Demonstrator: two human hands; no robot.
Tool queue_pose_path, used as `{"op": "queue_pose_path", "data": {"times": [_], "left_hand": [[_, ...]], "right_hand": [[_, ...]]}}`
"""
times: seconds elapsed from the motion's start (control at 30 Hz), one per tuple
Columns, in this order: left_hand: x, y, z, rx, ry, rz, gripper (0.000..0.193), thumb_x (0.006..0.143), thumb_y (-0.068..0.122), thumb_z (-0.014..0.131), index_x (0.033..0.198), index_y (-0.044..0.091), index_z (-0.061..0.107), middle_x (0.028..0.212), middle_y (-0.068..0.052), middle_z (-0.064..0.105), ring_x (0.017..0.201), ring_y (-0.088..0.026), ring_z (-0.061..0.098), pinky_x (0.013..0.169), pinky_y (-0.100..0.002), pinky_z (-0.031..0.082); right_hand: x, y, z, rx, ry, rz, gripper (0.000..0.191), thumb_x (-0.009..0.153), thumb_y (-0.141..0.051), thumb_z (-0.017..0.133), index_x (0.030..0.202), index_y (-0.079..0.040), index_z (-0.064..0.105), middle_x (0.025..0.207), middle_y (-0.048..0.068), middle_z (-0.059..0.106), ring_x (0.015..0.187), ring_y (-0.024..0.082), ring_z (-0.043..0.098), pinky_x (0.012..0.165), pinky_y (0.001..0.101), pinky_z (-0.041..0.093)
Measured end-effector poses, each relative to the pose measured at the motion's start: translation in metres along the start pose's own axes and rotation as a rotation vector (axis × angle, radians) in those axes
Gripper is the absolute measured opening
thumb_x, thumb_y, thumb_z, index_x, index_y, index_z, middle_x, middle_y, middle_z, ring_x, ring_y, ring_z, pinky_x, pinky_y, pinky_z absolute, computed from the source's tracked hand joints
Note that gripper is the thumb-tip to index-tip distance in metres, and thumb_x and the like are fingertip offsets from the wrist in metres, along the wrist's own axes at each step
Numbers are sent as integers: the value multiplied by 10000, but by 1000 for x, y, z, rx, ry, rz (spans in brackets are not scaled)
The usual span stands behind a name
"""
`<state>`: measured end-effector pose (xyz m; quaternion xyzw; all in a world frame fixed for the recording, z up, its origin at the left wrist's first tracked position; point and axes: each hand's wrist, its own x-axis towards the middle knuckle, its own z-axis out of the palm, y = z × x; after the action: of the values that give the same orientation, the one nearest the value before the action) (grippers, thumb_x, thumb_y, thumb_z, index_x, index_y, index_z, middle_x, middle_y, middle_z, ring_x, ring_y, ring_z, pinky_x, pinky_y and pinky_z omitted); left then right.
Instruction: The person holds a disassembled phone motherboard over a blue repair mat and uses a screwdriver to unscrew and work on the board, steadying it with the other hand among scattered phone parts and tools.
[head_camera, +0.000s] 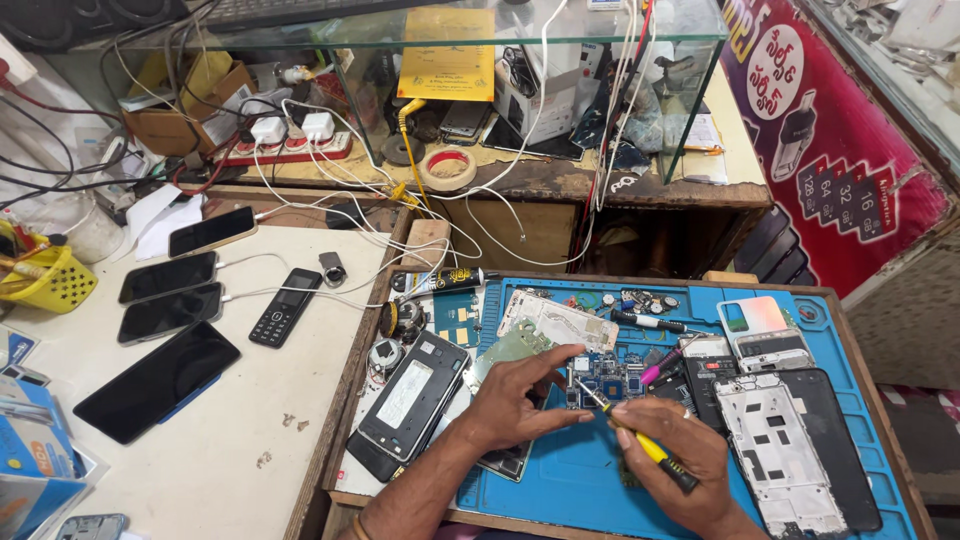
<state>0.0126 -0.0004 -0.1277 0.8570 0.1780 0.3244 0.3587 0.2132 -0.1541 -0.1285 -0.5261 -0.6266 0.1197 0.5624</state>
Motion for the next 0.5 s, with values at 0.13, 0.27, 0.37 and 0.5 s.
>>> {"op": "queue_pose_path", "data": {"times": [0.13,0.27,0.37,0.5], "left_hand": [[0,3,-1,0,17,27,835,777,400,921,1499,183,562,974,-62,768,739,-140,700,669,-295,587],[2,4,-4,-74,34,37,812,822,382,900,1515,173,534,1122,-90,752,856,-142,732,746,-291,624],[4,4,-7,-138,22,-49,811,820,392,891,1511,172,527,1070,-77,752,869,-120,749,751,-283,640],[5,3,-7,-117,37,-106,834,783,397,907,1499,174,543,954,-64,738,803,-117,727,700,-287,624]], "right_hand": [[1,2,0,-14,-48,-2,224,807,-19,747,1029,-34,776,954,92,809,949,215,774,881,339,587],[-1,6,-5,46,-2,-7,223,850,4,707,1067,-16,754,982,106,800,988,215,761,914,336,576],[-2,11,-9,130,139,95,232,906,13,664,1130,22,724,1011,126,775,1000,206,744,918,311,566],[-2,14,-10,228,223,223,229,940,12,649,1156,43,717,1026,136,758,943,173,752,837,252,579]]}}
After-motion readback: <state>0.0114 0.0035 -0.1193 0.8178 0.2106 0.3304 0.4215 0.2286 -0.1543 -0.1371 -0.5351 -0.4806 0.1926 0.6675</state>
